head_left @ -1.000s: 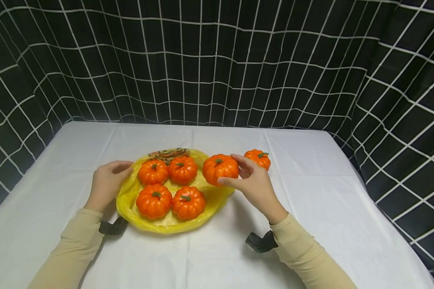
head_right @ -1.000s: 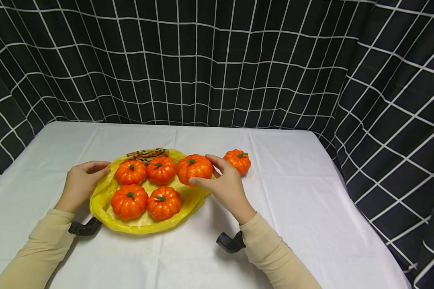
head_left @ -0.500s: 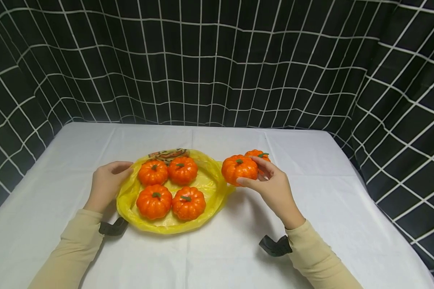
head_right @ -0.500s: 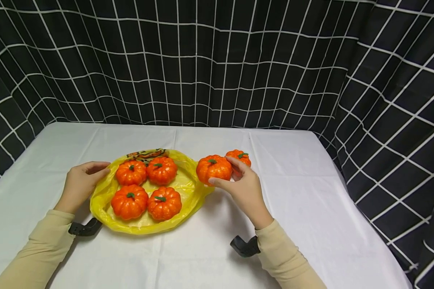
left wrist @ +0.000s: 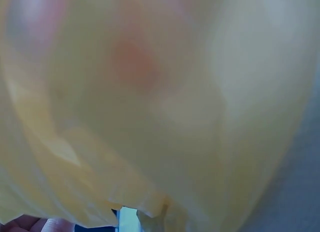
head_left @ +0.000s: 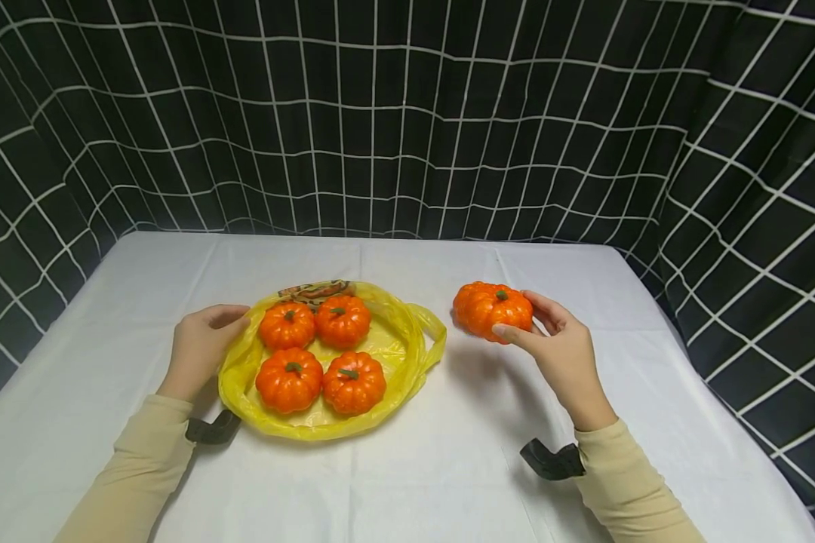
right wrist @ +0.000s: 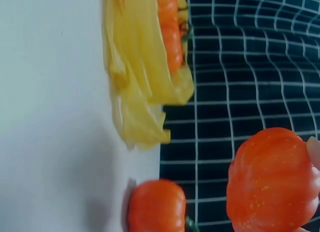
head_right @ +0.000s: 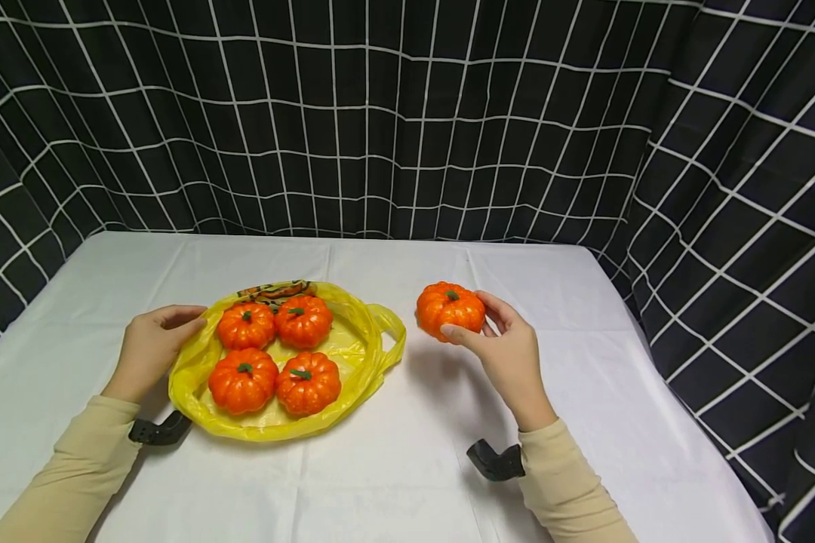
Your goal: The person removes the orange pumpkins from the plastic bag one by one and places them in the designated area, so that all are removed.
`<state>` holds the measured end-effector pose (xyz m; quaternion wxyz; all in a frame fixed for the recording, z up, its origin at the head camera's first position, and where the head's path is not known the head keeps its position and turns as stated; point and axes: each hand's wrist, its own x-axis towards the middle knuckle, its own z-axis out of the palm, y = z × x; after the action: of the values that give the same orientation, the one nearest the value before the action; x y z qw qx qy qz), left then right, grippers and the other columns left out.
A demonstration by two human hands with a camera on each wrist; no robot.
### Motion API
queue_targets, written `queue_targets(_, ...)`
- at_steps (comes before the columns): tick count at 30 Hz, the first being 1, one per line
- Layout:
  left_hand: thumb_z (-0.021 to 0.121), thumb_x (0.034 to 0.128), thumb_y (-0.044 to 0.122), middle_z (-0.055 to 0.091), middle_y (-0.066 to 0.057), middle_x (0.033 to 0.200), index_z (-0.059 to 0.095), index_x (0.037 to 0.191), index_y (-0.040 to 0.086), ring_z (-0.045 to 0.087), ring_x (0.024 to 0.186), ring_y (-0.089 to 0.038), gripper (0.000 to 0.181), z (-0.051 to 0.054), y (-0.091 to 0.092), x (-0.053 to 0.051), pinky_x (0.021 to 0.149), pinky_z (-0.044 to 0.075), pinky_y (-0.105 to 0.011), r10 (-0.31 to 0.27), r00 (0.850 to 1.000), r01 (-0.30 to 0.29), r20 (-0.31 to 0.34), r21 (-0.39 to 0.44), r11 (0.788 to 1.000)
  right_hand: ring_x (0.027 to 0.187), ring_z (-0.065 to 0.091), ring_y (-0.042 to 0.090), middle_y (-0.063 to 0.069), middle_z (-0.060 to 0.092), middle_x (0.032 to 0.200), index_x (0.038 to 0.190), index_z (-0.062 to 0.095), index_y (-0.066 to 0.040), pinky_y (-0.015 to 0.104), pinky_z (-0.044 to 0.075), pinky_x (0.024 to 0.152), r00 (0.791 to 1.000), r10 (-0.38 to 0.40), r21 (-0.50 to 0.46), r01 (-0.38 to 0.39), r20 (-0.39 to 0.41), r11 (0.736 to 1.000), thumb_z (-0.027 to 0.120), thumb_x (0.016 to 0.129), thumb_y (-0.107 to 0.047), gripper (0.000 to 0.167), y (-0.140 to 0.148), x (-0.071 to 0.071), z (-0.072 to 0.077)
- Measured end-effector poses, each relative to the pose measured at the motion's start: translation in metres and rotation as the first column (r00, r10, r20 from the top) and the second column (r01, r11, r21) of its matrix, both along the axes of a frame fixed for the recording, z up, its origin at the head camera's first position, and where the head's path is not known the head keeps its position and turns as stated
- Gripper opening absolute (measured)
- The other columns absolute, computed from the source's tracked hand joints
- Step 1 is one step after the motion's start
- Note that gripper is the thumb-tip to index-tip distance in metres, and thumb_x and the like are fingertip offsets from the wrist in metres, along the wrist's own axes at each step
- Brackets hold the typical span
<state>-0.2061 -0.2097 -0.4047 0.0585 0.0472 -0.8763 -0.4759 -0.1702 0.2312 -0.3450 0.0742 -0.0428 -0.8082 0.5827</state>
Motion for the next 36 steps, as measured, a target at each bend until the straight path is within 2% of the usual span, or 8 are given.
queue_targets(8,0.06,0.0985,0.023,0.066,-0.024,0.127,0.065,0.126,-0.001,0.058,0.124,-0.038,0.036,0.001,0.001,0.002,0.105,0.049,-0.048,-0.001,1.0,0.001,0.01,0.004,1.0,0.142,0.045,0.021,0.01,0.052,0.149,0.146,0.049,-0.01,0.005,0.048,0.092,0.998,-0.066,0.07,0.065,0.016,0.995,0.081,0.083,-0.037,0.075,0.024,-0.003,-0.001)
queue_targets(17,0.06,0.0989,0.024,0.065,-0.024,0.129,0.065,0.127,0.0,0.058,0.125,-0.037,0.037,0.001,0.0,0.001,0.105,0.05,-0.048,-0.005,1.0,0.004,0.02,0.017,1.0,0.145,0.041,0.022,0.013,0.045,0.154,0.15,0.042,-0.01,0.004,0.047,0.091,0.986,-0.157,0.025,0.156,0.057,0.987,0.079,0.085,-0.031,0.078,0.046,-0.01,-0.005)
queue_targets(26,0.06,0.0987,0.022,0.065,-0.023,0.129,0.065,0.126,0.0,0.058,0.125,-0.037,0.036,0.001,0.001,0.001,0.106,0.05,-0.047,0.008,1.0,-0.009,0.022,0.015,1.0,0.146,0.039,0.021,0.013,0.042,0.157,0.152,0.04,-0.012,0.006,0.046,0.097,0.97,-0.221,0.006,0.221,0.1,0.975,0.078,0.085,-0.032,0.08,0.065,-0.025,-0.018)
queue_targets(36,0.06,0.0983,0.021,0.066,-0.022,0.128,0.065,0.126,0.0,0.058,0.125,-0.036,0.035,0.0,0.001,0.0,0.105,0.05,-0.047,0.01,1.0,-0.01,0.018,0.016,1.0,0.148,0.035,0.02,0.011,0.037,0.16,0.153,0.037,-0.011,0.012,0.042,0.107,0.965,-0.238,-0.015,0.241,0.111,0.97,0.079,0.084,-0.032,0.084,0.08,-0.038,-0.029)
